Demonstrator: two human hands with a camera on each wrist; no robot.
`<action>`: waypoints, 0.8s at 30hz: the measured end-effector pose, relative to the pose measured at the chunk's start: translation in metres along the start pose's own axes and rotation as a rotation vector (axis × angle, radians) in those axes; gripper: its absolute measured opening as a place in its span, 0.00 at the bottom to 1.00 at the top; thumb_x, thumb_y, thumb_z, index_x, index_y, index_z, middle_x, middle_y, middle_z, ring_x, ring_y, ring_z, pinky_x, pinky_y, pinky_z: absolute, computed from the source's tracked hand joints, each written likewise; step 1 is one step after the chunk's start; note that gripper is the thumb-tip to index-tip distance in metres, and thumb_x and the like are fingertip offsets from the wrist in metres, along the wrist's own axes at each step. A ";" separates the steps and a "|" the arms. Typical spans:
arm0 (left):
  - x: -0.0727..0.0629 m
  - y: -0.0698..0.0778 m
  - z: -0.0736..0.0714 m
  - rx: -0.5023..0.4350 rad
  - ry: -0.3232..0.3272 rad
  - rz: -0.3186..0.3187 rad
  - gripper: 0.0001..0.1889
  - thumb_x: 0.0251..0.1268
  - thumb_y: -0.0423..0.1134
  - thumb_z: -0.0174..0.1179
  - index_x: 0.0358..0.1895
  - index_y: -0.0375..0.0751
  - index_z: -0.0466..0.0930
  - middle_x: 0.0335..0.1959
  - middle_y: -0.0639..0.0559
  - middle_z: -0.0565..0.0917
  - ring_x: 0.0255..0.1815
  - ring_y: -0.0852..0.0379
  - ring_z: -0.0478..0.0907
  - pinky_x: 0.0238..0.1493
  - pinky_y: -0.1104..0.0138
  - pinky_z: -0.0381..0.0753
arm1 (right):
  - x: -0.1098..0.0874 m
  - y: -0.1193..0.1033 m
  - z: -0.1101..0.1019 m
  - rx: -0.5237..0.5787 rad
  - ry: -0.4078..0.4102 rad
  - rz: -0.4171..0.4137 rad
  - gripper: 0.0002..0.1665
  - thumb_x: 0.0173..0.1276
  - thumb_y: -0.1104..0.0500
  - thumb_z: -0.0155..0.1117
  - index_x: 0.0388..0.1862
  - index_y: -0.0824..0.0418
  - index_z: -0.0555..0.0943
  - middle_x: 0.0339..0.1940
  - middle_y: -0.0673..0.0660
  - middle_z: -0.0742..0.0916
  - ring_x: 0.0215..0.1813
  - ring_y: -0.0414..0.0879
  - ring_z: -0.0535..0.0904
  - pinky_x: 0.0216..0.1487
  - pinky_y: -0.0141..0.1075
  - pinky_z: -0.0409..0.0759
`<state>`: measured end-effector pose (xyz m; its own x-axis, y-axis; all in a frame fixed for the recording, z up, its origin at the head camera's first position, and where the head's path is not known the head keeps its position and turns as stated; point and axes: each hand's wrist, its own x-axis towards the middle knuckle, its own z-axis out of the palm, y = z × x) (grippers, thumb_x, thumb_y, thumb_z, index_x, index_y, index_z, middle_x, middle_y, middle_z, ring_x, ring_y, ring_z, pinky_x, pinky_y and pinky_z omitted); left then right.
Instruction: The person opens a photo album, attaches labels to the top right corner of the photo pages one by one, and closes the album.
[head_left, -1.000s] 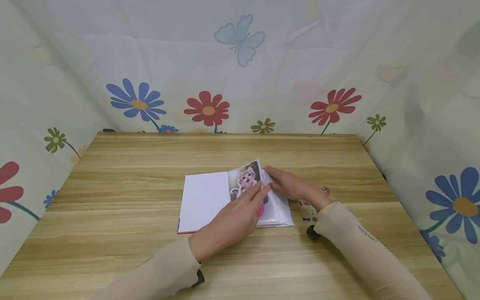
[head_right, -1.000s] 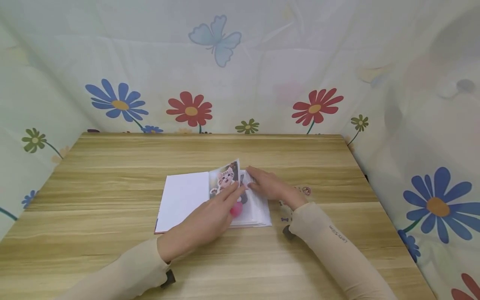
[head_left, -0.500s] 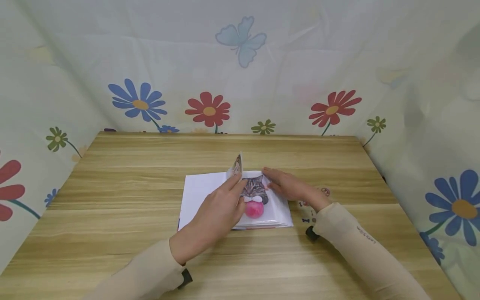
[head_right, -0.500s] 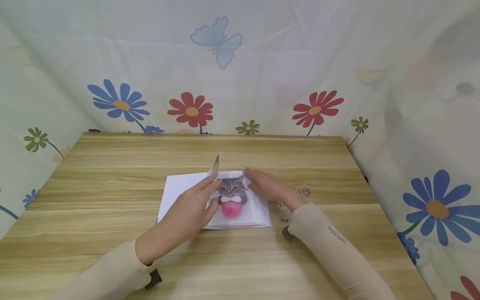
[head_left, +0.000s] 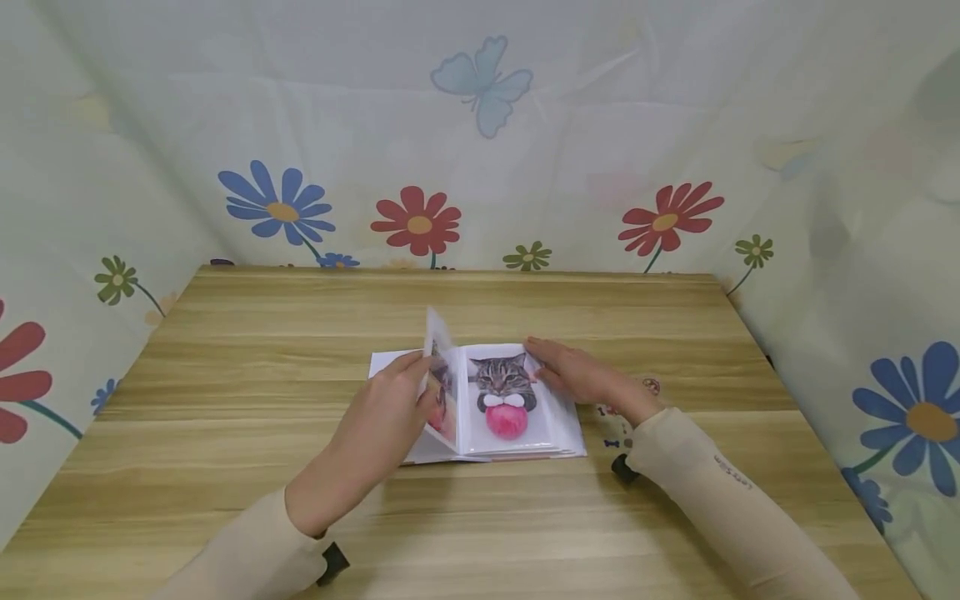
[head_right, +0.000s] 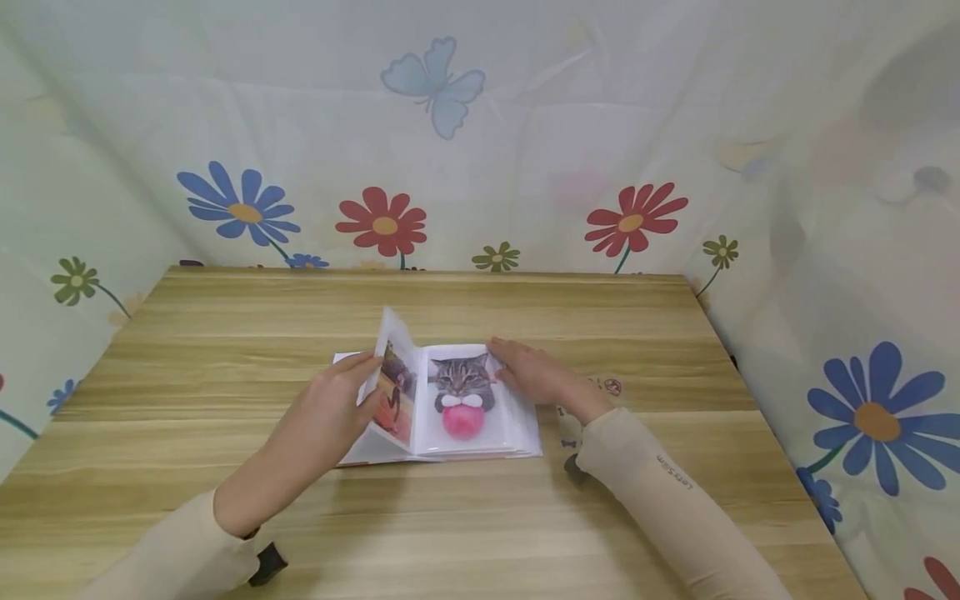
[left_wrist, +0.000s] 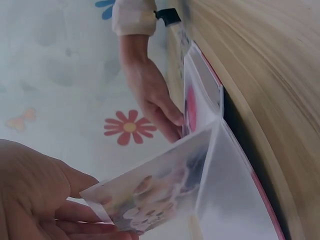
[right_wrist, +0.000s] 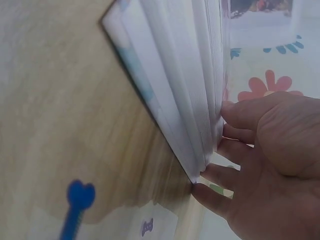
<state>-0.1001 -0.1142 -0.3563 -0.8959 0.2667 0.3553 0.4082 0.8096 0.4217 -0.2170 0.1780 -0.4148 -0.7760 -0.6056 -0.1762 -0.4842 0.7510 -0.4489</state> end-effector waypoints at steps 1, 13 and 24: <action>-0.001 -0.003 -0.001 0.004 -0.003 -0.011 0.18 0.65 0.27 0.67 0.56 0.21 0.82 0.57 0.29 0.82 0.56 0.36 0.84 0.50 0.50 0.86 | 0.000 0.000 0.000 0.000 -0.002 0.003 0.34 0.84 0.58 0.50 0.83 0.66 0.57 0.83 0.67 0.60 0.82 0.63 0.55 0.80 0.54 0.53; -0.009 -0.040 -0.004 0.029 -0.049 -0.137 0.16 0.64 0.26 0.68 0.52 0.19 0.83 0.46 0.28 0.84 0.44 0.37 0.86 0.43 0.50 0.87 | 0.000 -0.002 0.002 0.010 -0.012 0.035 0.35 0.84 0.57 0.49 0.84 0.65 0.56 0.84 0.65 0.59 0.83 0.61 0.53 0.80 0.54 0.52; -0.018 -0.059 0.007 0.045 -0.097 -0.162 0.17 0.59 0.23 0.70 0.50 0.17 0.82 0.44 0.25 0.84 0.46 0.32 0.85 0.46 0.47 0.87 | 0.000 -0.002 0.003 0.019 0.000 0.022 0.34 0.84 0.58 0.49 0.83 0.65 0.56 0.83 0.65 0.60 0.83 0.62 0.53 0.80 0.54 0.52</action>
<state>-0.1096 -0.1634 -0.3933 -0.9628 0.1783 0.2028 0.2510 0.8679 0.4287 -0.2148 0.1757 -0.4162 -0.7863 -0.5892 -0.1859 -0.4597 0.7589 -0.4611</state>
